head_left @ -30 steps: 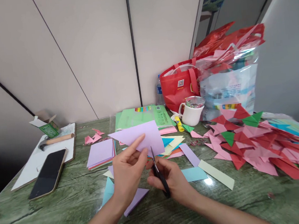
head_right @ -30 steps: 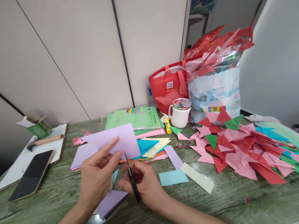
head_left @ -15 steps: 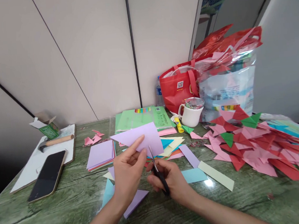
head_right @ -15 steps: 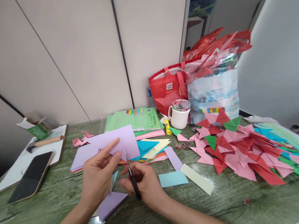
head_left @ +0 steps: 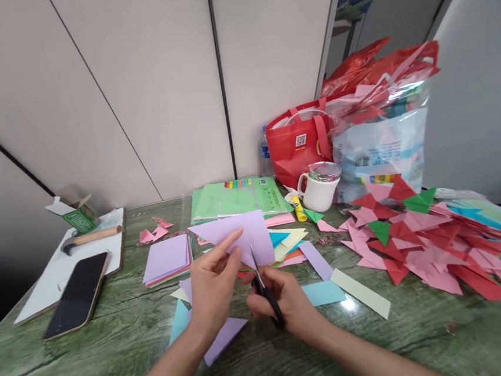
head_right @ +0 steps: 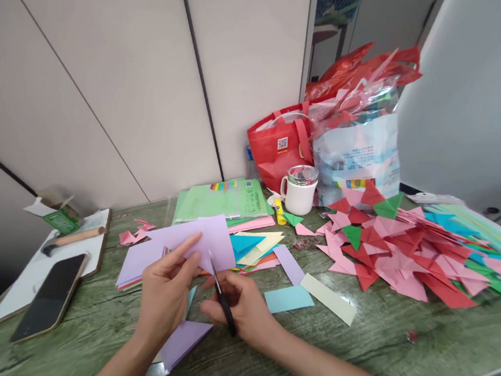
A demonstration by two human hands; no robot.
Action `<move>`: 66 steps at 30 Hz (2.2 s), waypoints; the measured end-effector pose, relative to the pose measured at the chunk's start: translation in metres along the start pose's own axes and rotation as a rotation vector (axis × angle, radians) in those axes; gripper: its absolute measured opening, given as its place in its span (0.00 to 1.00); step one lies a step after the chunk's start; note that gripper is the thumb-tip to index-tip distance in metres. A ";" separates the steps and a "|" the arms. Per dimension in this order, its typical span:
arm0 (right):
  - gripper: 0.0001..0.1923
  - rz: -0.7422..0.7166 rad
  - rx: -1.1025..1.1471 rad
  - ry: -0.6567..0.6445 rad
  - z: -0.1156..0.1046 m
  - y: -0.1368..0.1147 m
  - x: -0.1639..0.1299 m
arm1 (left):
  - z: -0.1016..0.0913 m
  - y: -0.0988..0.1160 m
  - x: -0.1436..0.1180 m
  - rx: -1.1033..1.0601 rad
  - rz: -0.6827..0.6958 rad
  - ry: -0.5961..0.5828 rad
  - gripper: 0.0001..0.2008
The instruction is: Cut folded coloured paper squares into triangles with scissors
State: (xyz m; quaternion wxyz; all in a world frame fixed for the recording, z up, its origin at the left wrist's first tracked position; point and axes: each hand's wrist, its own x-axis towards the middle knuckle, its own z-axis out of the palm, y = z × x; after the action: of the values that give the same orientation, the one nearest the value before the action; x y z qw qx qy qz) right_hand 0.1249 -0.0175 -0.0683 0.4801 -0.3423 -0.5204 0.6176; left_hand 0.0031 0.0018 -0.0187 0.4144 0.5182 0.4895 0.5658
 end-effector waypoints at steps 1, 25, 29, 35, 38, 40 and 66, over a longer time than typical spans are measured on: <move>0.19 -0.005 -0.009 0.011 0.000 -0.001 0.000 | 0.001 0.000 -0.001 -0.004 0.003 -0.006 0.18; 0.12 -0.001 0.003 0.048 0.000 0.003 -0.001 | 0.005 0.002 -0.008 0.003 -0.025 -0.034 0.18; 0.11 -0.002 -0.016 0.069 0.000 0.003 -0.001 | 0.005 0.001 -0.008 0.036 -0.012 -0.030 0.18; 0.12 0.024 0.039 0.070 0.001 0.003 -0.002 | 0.004 0.000 -0.009 0.029 -0.008 -0.037 0.17; 0.13 0.025 0.066 0.067 0.002 0.004 -0.002 | 0.005 0.000 -0.010 0.016 -0.010 -0.047 0.17; 0.12 0.033 0.065 0.068 0.003 0.005 -0.002 | 0.005 -0.001 -0.010 0.004 -0.011 -0.055 0.17; 0.18 0.001 0.106 0.039 -0.003 -0.008 0.002 | 0.000 0.022 -0.002 0.169 0.031 -0.036 0.10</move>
State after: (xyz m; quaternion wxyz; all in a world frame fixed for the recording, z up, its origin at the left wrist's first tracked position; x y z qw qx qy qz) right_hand 0.1291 -0.0148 -0.0608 0.5073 -0.3286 -0.4771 0.6380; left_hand 0.0039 -0.0041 0.0026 0.3693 0.5690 0.5199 0.5192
